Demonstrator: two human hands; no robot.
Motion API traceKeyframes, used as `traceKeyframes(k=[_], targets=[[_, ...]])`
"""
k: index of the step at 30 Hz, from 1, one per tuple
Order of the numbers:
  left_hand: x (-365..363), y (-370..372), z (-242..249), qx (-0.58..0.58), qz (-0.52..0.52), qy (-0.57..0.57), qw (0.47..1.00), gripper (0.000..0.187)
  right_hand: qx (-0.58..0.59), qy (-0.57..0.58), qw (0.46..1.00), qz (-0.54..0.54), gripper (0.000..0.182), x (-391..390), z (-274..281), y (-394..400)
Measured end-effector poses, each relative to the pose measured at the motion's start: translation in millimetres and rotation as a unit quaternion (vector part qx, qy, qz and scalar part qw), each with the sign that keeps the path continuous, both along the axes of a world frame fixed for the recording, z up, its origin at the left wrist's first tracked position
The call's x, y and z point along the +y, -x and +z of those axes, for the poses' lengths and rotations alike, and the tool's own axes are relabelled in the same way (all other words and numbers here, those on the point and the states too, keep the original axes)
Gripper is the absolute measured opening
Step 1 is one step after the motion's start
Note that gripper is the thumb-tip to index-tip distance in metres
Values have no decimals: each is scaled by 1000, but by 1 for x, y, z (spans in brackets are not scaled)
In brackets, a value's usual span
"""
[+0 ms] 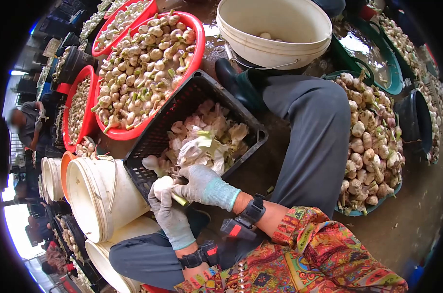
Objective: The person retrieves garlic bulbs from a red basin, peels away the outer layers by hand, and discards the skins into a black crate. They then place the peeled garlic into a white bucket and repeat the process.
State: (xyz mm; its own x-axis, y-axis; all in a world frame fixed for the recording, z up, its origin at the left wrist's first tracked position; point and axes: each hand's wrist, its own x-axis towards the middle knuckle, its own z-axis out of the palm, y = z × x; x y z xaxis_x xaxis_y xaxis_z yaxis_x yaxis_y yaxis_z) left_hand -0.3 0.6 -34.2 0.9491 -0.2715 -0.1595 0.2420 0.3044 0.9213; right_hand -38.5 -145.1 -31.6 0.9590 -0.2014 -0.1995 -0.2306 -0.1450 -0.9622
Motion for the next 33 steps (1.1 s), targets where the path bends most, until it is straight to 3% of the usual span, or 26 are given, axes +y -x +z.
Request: traceKeyframes(k=[4,10,12,13,16,18,20,23,28,30,32,33], targets=[[-9,3,-9,-27,-5,-56,998,34,33,-14,999,-13,29,-5,-7,-1],[-1,1,-26,28,-31,-8,999,36,47,72,993,-83,24,3,-29,-11],[-4,2,-24,53,-15,58,997,33,43,-95,984,-146,20,-6,-36,-14],[-7,4,-19,71,-2,60,996,30,44,-94,984,-145,20,-10,-38,-13],[-12,2,-9,102,-4,75,992,32,-38,184,964,-189,30,-21,-35,-6],[-9,-7,-19,67,-18,80,994,35,-9,146,978,-145,30,-23,-24,-6],[-1,-5,-25,38,-25,80,996,37,21,56,998,27,32,-14,-17,-6],[4,-3,-25,-4,26,-42,999,41,27,102,994,36,34,1,-19,-11],[5,0,-16,-31,18,-30,999,42,0,41,999,22,29,2,-7,-9],[6,3,-13,-33,10,-23,999,42,14,63,998,14,28,8,0,-8],[7,7,-13,-28,-9,-35,999,42,13,159,987,-26,29,16,-2,-8],[7,8,-12,-32,-8,-36,999,42,3,142,989,-43,26,18,-4,-10]])
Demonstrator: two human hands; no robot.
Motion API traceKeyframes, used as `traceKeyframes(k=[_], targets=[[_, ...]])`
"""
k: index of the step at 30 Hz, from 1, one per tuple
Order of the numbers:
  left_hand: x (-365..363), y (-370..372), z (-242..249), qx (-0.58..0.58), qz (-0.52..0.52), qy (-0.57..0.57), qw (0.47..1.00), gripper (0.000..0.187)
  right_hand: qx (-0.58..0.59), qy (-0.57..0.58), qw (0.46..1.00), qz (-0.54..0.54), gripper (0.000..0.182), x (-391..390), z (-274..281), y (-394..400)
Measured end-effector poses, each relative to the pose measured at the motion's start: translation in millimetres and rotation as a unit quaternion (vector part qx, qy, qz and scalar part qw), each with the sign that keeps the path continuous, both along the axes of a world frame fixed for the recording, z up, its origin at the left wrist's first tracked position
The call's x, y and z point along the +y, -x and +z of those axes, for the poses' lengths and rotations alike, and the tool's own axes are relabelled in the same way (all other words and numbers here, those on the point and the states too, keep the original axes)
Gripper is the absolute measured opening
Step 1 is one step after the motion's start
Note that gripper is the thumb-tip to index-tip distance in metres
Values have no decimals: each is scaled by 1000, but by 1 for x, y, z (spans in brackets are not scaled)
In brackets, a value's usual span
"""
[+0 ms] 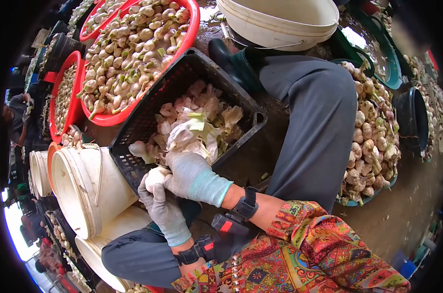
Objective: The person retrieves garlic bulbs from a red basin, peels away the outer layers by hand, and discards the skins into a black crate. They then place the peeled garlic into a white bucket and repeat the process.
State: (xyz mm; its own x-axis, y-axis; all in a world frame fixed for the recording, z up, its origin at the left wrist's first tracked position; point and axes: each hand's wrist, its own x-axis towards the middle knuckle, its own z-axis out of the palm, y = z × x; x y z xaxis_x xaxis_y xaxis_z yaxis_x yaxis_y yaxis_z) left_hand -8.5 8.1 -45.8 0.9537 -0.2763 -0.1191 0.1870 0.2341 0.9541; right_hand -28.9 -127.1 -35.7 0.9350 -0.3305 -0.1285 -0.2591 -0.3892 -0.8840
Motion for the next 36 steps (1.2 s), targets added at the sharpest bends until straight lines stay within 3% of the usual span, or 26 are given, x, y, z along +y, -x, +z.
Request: traceKeyframes(k=[1,3,4,5,7,9,10,11,13,17,21,23,25,28,31,36], targets=[[-1,1,1,14,4,38,999,41,-6,1,1000,1,26,-2,-1,-1],[-4,-2,2,20,5,79,997,40,24,-202,978,-49,20,-13,-2,-3],[-4,-3,-1,69,-27,140,987,39,-49,-202,976,-69,17,-17,-15,-5],[-5,-4,-4,119,-60,200,971,40,-66,-285,952,-90,17,-18,-26,-1],[-6,-3,-5,106,-95,199,970,37,36,-402,914,-42,19,-36,11,10],[-9,-3,4,101,-31,110,988,42,0,-239,971,17,23,-34,15,16],[-13,-2,7,89,9,89,992,40,-73,-96,992,24,27,-29,8,18],[-16,-1,10,90,8,87,992,40,-71,-24,997,35,28,-25,6,18],[-21,1,13,25,29,-24,999,38,5,-8,998,64,28,-22,7,14],[-16,3,-1,-38,1,-123,992,36,26,-18,999,32,27,-17,-4,11],[-16,2,-7,14,-3,-53,998,35,-9,-18,1000,-18,24,-18,-19,7],[-15,0,-9,61,24,10,998,34,27,-95,992,-73,25,-20,-30,1],[-13,-2,-9,59,34,1,998,32,10,-114,992,-48,26,-27,-18,3],[-12,-3,-12,20,60,-69,996,31,-7,-19,997,71,27,-16,-15,5],[-6,1,-12,26,53,-90,994,31,31,30,997,68,28,1,-16,3],[-3,-1,-15,58,54,-37,996,32,45,-6,998,34,25,2,-18,-6]])
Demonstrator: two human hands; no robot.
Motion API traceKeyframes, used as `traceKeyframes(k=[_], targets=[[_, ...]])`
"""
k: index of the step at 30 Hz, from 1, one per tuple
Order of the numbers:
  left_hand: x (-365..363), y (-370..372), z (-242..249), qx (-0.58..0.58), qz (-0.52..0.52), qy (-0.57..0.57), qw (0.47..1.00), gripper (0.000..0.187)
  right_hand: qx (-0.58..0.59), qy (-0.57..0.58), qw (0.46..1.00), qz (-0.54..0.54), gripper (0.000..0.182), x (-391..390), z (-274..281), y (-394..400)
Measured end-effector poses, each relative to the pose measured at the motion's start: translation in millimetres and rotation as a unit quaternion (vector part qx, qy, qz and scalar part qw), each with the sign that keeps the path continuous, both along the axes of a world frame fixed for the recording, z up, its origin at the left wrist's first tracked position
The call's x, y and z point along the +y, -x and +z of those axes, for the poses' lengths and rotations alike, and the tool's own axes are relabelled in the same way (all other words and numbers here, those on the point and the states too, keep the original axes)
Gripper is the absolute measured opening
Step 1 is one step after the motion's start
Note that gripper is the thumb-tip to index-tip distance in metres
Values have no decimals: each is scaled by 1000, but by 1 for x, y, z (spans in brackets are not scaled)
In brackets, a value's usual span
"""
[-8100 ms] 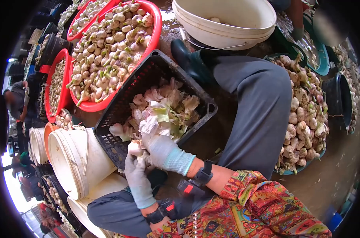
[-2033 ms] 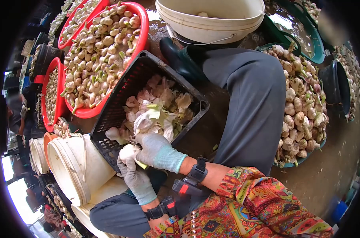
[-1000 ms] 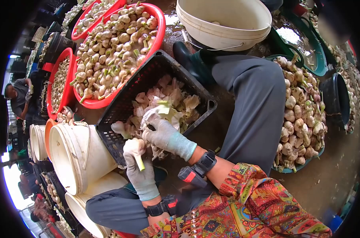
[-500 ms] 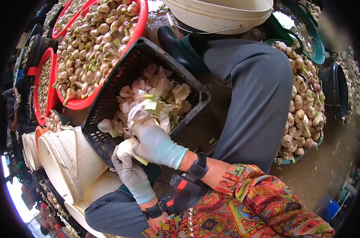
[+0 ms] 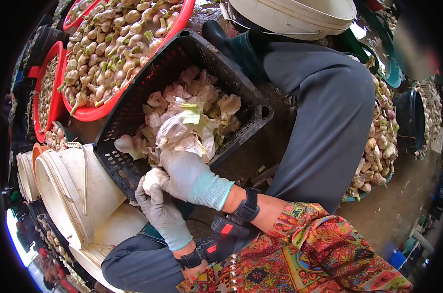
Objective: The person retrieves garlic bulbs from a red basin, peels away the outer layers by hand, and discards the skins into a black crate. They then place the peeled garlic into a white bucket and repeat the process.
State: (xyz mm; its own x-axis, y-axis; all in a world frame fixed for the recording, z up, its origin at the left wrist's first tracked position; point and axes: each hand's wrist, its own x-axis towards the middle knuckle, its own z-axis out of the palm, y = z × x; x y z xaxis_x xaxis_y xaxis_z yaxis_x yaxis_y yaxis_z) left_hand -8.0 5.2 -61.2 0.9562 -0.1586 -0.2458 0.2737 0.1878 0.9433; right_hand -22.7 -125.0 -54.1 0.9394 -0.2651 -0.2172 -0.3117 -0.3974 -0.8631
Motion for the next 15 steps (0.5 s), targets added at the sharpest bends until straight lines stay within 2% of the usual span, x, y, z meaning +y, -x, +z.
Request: traceKeyframes(k=[1,2,3,5,6,7,8,9,10,11,13,14,15], targets=[[2,-1,0,14,2,42,999,32,18,-10,1000,-24,24,-1,-3,-3],[7,-2,-6,0,-13,37,999,43,35,-20,998,-47,22,-2,-5,-6],[9,-1,-5,-2,-10,39,999,43,33,-19,998,-45,22,-4,-6,-7],[12,-1,-3,51,-4,137,989,43,32,-25,994,-100,20,-11,-7,-9],[15,-1,-4,65,9,147,987,44,-57,59,988,-131,15,-9,-22,-9],[13,-2,0,57,12,155,986,44,-66,65,988,-126,15,-12,-23,-10],[11,-4,5,97,1,217,971,44,-63,-138,976,-156,18,-18,-22,-9],[8,-5,11,136,-10,277,951,44,-54,-336,924,-175,23,-23,-13,-9],[3,-5,21,157,-27,256,954,45,-31,-409,896,-169,21,-25,-2,-6],[2,-5,23,150,-22,264,953,45,-34,-404,900,-161,21,-24,8,-2],[4,-7,21,181,-104,247,946,50,35,-442,891,-93,20,-23,37,4],[6,-6,21,198,-116,161,960,50,14,-468,879,-92,17,-16,39,7],[8,-3,19,196,-110,161,961,50,16,-469,879,-86,17,-15,40,9]])
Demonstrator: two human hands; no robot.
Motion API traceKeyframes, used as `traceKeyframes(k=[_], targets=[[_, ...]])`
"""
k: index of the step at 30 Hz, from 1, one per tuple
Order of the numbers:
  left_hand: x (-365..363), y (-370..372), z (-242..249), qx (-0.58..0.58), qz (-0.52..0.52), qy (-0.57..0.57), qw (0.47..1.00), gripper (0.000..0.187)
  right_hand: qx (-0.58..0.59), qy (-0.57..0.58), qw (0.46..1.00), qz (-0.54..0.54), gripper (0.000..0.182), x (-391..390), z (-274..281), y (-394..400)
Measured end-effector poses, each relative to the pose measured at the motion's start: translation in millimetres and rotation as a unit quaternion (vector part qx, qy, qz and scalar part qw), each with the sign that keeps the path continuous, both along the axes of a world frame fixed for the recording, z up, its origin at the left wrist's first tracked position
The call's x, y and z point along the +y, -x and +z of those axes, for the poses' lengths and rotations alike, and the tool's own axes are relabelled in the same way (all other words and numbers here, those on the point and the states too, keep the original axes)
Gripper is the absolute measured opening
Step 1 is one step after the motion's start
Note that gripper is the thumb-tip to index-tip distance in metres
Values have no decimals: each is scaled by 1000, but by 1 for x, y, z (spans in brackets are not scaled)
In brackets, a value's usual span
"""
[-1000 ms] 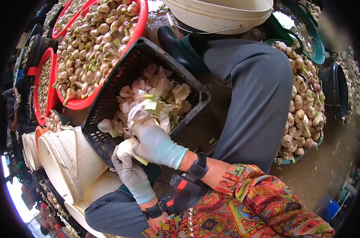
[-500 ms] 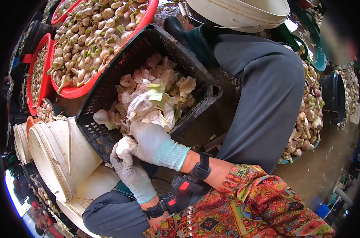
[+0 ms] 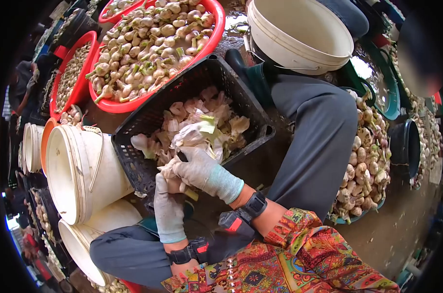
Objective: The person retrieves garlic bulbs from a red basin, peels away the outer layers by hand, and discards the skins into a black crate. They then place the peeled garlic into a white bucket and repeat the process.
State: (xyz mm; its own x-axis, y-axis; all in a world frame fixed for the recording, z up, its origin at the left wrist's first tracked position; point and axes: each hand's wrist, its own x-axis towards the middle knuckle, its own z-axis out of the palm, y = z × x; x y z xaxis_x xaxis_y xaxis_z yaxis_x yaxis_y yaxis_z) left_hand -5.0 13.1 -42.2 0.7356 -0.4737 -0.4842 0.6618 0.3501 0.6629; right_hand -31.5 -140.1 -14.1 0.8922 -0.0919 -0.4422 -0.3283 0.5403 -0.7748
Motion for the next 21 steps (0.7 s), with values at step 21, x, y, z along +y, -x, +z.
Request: traceKeyframes(k=[21], targets=[[-10,-10,1,-17,119,-210,970,69,-33,278,960,-29,26,-8,-53,-5]])
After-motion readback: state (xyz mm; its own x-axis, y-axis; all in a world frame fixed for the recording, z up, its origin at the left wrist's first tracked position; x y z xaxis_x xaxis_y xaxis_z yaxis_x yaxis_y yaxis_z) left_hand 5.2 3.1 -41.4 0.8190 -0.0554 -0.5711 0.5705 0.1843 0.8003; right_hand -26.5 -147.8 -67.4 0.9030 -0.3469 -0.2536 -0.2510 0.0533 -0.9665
